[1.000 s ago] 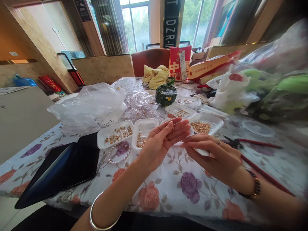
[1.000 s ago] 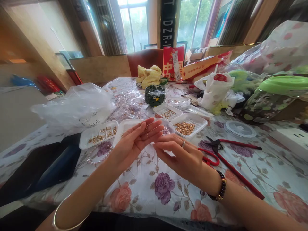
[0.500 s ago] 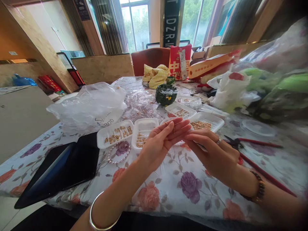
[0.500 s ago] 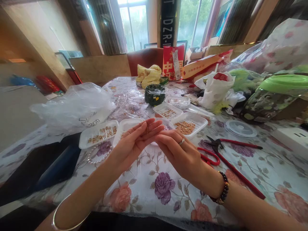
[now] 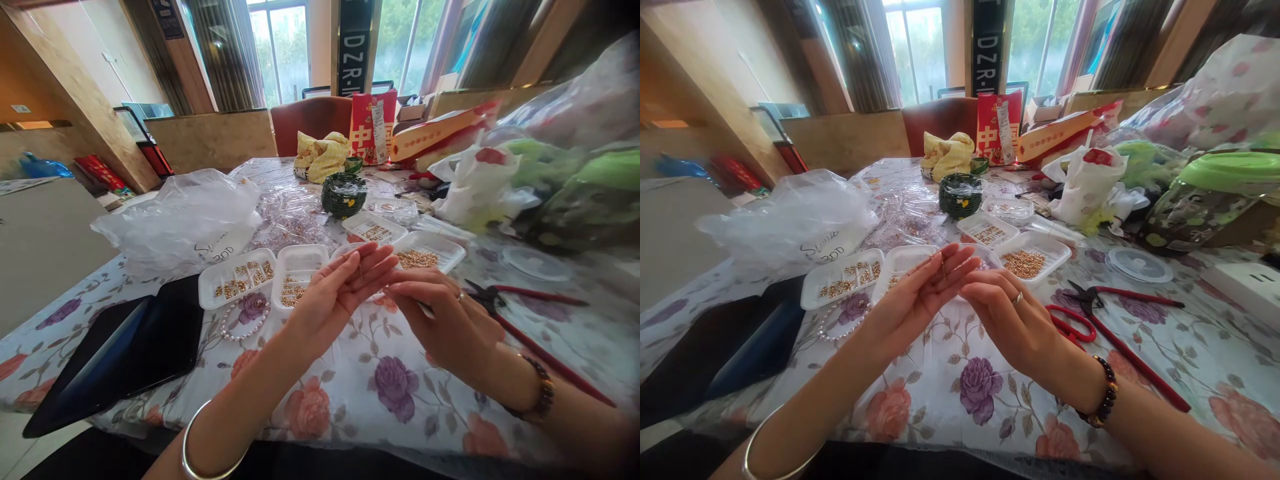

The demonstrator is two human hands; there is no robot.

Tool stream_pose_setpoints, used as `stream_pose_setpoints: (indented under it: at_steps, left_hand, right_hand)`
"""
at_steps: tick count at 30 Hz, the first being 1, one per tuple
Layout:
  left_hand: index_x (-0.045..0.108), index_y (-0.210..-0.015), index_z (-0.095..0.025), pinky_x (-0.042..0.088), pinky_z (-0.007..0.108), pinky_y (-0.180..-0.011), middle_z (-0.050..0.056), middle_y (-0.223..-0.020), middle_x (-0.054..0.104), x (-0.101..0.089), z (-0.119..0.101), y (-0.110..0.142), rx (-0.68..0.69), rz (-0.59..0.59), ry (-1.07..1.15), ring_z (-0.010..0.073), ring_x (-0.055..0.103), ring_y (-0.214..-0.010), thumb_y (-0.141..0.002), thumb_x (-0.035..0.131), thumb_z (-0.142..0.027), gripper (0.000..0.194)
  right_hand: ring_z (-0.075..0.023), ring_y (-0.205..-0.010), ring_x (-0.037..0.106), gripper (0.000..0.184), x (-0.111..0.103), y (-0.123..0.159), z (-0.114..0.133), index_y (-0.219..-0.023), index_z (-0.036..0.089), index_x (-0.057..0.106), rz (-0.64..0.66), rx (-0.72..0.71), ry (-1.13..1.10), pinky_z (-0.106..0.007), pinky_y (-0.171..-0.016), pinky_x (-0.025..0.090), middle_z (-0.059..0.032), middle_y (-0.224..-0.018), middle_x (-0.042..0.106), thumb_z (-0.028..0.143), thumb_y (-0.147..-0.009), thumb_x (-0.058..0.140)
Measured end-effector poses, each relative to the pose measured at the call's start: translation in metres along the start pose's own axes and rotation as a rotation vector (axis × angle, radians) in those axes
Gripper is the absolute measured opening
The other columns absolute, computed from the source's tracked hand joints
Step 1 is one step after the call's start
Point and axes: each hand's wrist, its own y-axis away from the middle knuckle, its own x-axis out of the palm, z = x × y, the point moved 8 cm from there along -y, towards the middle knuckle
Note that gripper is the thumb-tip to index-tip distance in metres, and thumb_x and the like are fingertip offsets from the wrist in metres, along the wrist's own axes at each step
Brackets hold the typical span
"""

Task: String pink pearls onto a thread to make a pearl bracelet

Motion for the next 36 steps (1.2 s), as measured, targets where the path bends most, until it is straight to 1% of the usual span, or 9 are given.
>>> stream_pose_setpoints:
  at_steps: [3,6,8,14,18,24,27,32,36]
  left_hand:
    - [0.066,-0.095,-0.011,0.048,0.028,-0.092,0.008,-0.102,0.069,0.000,0.001,0.000,-0.011,0.005,0.023,0.0180,0.063,-0.100,-0.088,0.047,-0.016,0.021]
    - [0.066,-0.096,-0.011,0.047,0.028,-0.094,0.008,-0.103,0.069,0.000,0.002,0.000,-0.025,0.013,0.042,0.0174,0.063,-0.101,-0.088,0.046,-0.016,0.022]
    - [0.066,-0.096,-0.010,0.047,0.027,-0.094,0.008,-0.103,0.069,0.000,0.003,-0.001,-0.033,0.017,0.052,0.0170,0.063,-0.101,-0.088,0.045,-0.015,0.022]
    - [0.064,-0.098,-0.010,0.048,0.025,-0.092,0.008,-0.104,0.069,0.001,0.003,0.001,-0.031,0.030,0.051,0.0164,0.062,-0.102,-0.089,0.045,-0.016,0.023]
    - [0.064,-0.098,-0.010,0.047,0.027,-0.094,0.008,-0.104,0.069,0.000,0.002,0.002,-0.034,0.007,0.043,0.0164,0.062,-0.101,-0.088,0.045,-0.015,0.022]
    - [0.063,-0.102,-0.010,0.042,0.031,-0.100,0.009,-0.106,0.068,-0.001,0.004,0.001,-0.045,-0.011,0.042,0.0188,0.060,-0.106,-0.088,0.046,-0.015,0.023]
    - [0.063,-0.100,-0.009,0.043,0.031,-0.099,0.009,-0.105,0.068,-0.001,0.003,0.001,-0.040,-0.014,0.038,0.0189,0.061,-0.105,-0.087,0.047,-0.015,0.022]
    - [0.064,-0.099,-0.010,0.044,0.029,-0.098,0.008,-0.105,0.068,-0.002,0.002,0.001,-0.034,-0.016,0.026,0.0183,0.061,-0.105,-0.087,0.048,-0.016,0.021]
    - [0.066,-0.097,-0.012,0.045,0.029,-0.096,0.007,-0.105,0.068,-0.002,0.001,0.001,-0.019,-0.011,0.000,0.0179,0.062,-0.103,-0.086,0.049,-0.017,0.020]
  right_hand:
    - [-0.0165,-0.094,0.060,0.031,0.001,0.000,0.007,-0.102,0.020,0.050,0.017,-0.084,0.038,-0.031,-0.082,0.050,-0.0041,-0.099,0.064,0.004,-0.078,0.059]
    - [-0.0173,-0.094,0.059,0.034,0.004,0.000,0.010,-0.104,0.016,0.049,0.081,-0.115,0.054,-0.033,-0.084,0.050,-0.0081,-0.102,0.062,0.000,-0.076,0.059]
    - [-0.0177,-0.095,0.059,0.035,0.004,0.000,0.010,-0.105,0.015,0.049,0.102,-0.124,0.060,-0.033,-0.083,0.050,-0.0091,-0.102,0.061,-0.001,-0.075,0.059]
    - [-0.0178,-0.094,0.059,0.034,0.003,0.000,0.011,-0.105,0.014,0.048,0.105,-0.142,0.074,-0.034,-0.082,0.051,-0.0094,-0.101,0.061,-0.001,-0.075,0.058]
    - [-0.0188,-0.093,0.059,0.034,0.003,-0.002,0.015,-0.104,0.013,0.049,0.129,-0.152,0.084,-0.035,-0.081,0.051,-0.0108,-0.099,0.061,-0.002,-0.075,0.056]
    - [-0.0188,-0.097,0.058,0.036,0.004,-0.001,0.013,-0.106,0.013,0.048,0.149,-0.136,0.063,-0.035,-0.084,0.051,-0.0109,-0.102,0.060,-0.004,-0.075,0.057]
    - [-0.0197,-0.099,0.057,0.037,0.006,0.001,0.011,-0.107,0.013,0.048,0.157,-0.139,0.052,-0.037,-0.084,0.050,-0.0117,-0.105,0.059,-0.004,-0.075,0.056]
    - [-0.0193,-0.099,0.057,0.038,0.006,0.002,0.010,-0.111,0.018,0.047,0.155,-0.146,0.057,-0.038,-0.084,0.051,-0.0092,-0.107,0.059,-0.001,-0.078,0.052]
    - [-0.0187,-0.097,0.059,0.034,0.006,0.002,0.009,-0.109,0.021,0.048,0.133,-0.126,0.084,-0.037,-0.082,0.051,-0.0064,-0.105,0.061,0.002,-0.080,0.051]
